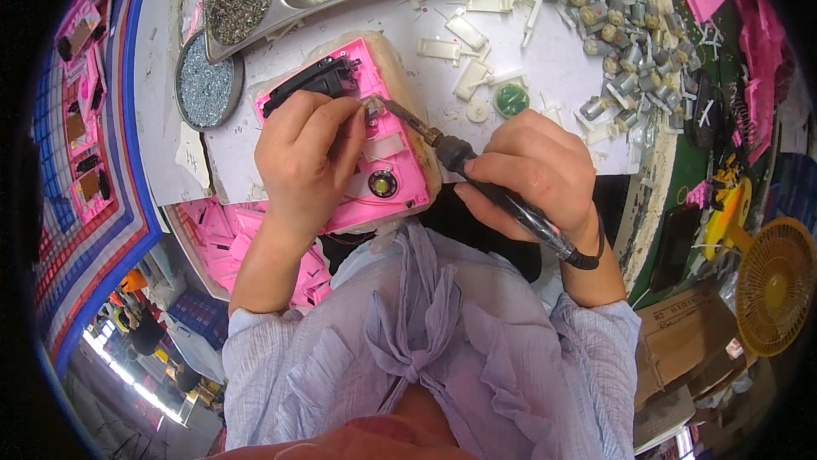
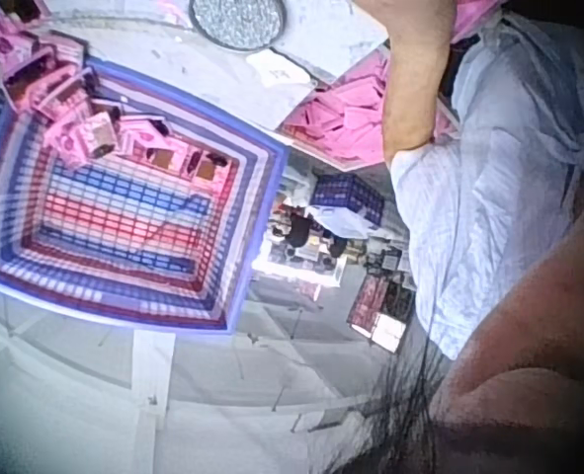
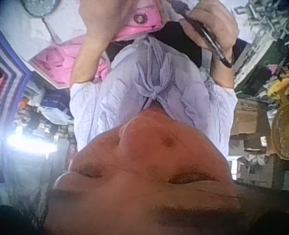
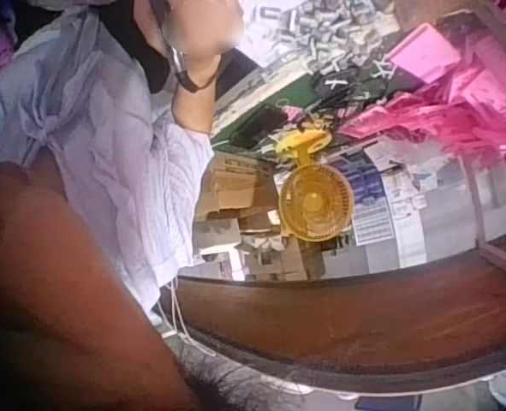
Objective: Soldering components onto a circuit board and assembling a pink toy case.
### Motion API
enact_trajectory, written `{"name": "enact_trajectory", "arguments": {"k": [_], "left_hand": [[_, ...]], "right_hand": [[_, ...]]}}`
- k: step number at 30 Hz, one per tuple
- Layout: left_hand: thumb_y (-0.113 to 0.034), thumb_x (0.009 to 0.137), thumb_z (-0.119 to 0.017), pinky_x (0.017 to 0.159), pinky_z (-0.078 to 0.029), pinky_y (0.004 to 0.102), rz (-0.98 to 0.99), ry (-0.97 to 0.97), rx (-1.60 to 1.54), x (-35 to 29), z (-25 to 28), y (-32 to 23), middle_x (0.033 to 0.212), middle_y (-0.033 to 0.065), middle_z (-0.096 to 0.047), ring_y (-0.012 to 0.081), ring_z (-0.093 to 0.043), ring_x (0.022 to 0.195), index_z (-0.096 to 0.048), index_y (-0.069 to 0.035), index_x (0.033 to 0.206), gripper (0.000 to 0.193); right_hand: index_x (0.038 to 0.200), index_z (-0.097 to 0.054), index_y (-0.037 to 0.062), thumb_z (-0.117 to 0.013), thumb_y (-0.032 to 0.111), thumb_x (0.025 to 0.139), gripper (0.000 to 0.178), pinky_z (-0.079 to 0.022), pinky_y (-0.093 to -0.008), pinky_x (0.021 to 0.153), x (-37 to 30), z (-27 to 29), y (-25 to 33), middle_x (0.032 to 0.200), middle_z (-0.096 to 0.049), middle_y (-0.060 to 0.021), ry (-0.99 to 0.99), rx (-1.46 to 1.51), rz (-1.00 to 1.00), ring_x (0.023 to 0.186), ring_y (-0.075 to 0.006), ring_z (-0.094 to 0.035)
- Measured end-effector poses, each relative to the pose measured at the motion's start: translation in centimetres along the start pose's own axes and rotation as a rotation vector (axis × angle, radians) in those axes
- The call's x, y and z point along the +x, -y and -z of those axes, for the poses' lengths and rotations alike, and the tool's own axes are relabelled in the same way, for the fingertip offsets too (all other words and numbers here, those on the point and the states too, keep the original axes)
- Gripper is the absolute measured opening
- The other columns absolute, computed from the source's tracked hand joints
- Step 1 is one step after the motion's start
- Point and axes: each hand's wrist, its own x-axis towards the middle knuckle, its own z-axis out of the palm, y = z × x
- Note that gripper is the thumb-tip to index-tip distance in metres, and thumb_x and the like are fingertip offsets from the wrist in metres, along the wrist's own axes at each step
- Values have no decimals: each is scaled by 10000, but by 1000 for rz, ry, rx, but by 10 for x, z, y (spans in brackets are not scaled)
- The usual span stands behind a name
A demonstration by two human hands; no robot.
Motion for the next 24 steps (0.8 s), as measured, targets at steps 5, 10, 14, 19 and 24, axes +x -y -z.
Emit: {"name": "enact_trajectory", "arguments": {"k": [5,10,14,19,24], "left_hand": [[-29,759,-822,613,-488,363,-14,-9,13,-1,-1,1,825,79,-640,243,-626,696,-728,-46,930,196],[-99,770,-853,705,-529,370,37,-60,-86,-9,11,-5,979,108,-653,251,-650,768,-722,-30,1046,313],[-170,818,-822,804,-494,410,170,-71,89,-25,40,21,960,105,-643,306,-632,869,-687,-42,1079,320],[-156,866,-764,730,-432,431,253,193,165,-54,53,33,865,83,-610,297,-591,817,-688,-57,972,163],[-30,830,-777,701,-502,356,161,-88,22,-35,52,28,963,107,-677,243,-645,810,-724,-30,954,134]], "right_hand": [[973,-683,41,-871,-7,643,383,-489,-338,555,0,2,0,754,-634,-89,2,-3,-6,638,-261,-621],[979,-680,31,-869,-3,649,382,-489,-350,564,-2,3,0,753,-636,-102,1,3,-4,639,-267,-619],[986,-667,15,-851,-1,681,357,-479,-354,575,-6,14,0,751,-637,-120,-9,-5,-13,652,-283,-617],[981,-658,1,-844,7,714,326,-486,-350,591,-1,4,-1,750,-634,-127,-29,2,1,657,-285,-612],[1018,-665,-14,-847,12,739,334,-509,-349,617,8,0,5,762,-652,-131,-31,7,15,684,-268,-638]]}}
